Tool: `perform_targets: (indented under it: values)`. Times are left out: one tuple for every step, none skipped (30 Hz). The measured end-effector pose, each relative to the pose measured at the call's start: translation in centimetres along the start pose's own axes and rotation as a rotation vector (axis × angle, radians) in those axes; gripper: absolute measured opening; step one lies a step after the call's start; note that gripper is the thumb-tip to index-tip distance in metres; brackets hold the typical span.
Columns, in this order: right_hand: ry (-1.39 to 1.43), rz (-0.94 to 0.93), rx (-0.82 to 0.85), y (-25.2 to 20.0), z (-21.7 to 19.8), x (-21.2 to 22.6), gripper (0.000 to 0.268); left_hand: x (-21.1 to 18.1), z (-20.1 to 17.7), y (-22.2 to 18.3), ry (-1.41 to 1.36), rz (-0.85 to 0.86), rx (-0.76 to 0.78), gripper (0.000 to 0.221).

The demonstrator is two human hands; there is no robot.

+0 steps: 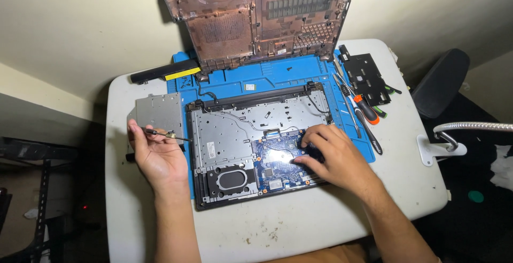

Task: Removing internal components from a laptop, including unscrewing parts and removing the optical drive.

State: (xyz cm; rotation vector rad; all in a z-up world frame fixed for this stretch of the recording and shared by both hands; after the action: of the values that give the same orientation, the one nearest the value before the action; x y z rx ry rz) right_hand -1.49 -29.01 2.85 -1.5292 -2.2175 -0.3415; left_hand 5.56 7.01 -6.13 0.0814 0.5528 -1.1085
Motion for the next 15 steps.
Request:
perform_targets:
  values:
    - [0.0,-0.002,0.002,0.0,0.5,0.2,0.026,-0.1,0.2,-0.2,0.0,0.002,-0.002,0.021]
    - [-0.031,0.028,0.026,0.0,1.1,0.3,0.028,-0.1,0.5,-0.4,0.006,-0.007,0.003,0.02]
    - [-0.063,0.058,0.05,0.0,1.8,0.3,0.03,-0.1,0.8,-0.6,0.011,-0.016,0.009,0.02]
    - [-0.063,0.056,0.052,0.1,2.0,0.5,0.03,-0.1,1.1,-0.7,0.011,-0.014,0.007,0.02]
    - [-0.076,0.084,0.052,0.2,2.2,0.5,0.028,-0.2,1.3,-0.8,0.011,-0.014,0.017,0.02]
    - [-0.09,0.112,0.053,0.2,2.5,0.5,0.025,-0.2,1.5,-1.0,0.011,-0.015,0.026,0.021]
    - [-0.09,0.111,0.056,0.1,3.0,0.5,0.025,-0.2,1.3,-0.8,0.011,-0.014,0.023,0.021]
    - [-0.121,0.111,0.018,0.1,3.3,0.5,0.021,-0.1,1.0,-0.7,0.012,-0.022,0.018,0.02]
    - [-0.153,0.112,-0.019,0.0,3.5,0.6,0.017,0.0,0.8,-0.5,0.013,-0.03,0.012,0.02]
    - [-0.152,0.112,-0.02,0.0,3.8,0.5,0.017,0.0,0.8,-0.6,0.013,-0.03,0.013,0.02]
    - [-0.175,0.126,-0.029,0.0,4.1,0.3,0.017,0.0,0.9,-0.6,0.015,-0.031,0.011,0.019]
    - [-0.2,0.139,-0.04,0.0,4.3,0.1,0.016,0.1,0.9,-0.7,0.016,-0.033,0.01,0.018]
    - [-0.2,0.139,-0.041,0.1,4.1,0.3,0.016,0.2,0.9,-0.6,0.015,-0.032,0.012,0.018]
    - [-0.213,0.148,-0.021,0.2,4.0,0.4,0.016,0.2,0.8,-0.6,0.007,-0.033,0.013,0.018]
    - [-0.226,0.157,-0.001,0.3,4.0,0.6,0.016,0.2,0.7,-0.5,-0.001,-0.034,0.014,0.018]
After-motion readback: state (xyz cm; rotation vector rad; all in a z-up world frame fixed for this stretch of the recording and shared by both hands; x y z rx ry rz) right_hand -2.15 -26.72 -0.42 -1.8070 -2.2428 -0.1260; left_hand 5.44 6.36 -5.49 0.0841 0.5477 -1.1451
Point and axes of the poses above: each hand's wrist, its own y-axis towards the middle knuckle, its own z-axis out of the palm, x = y × z, the point moved 5 cm from there along y, towards the middle knuckle, and after that the axes turned 10 degrees about x, right-handed, at the moved point
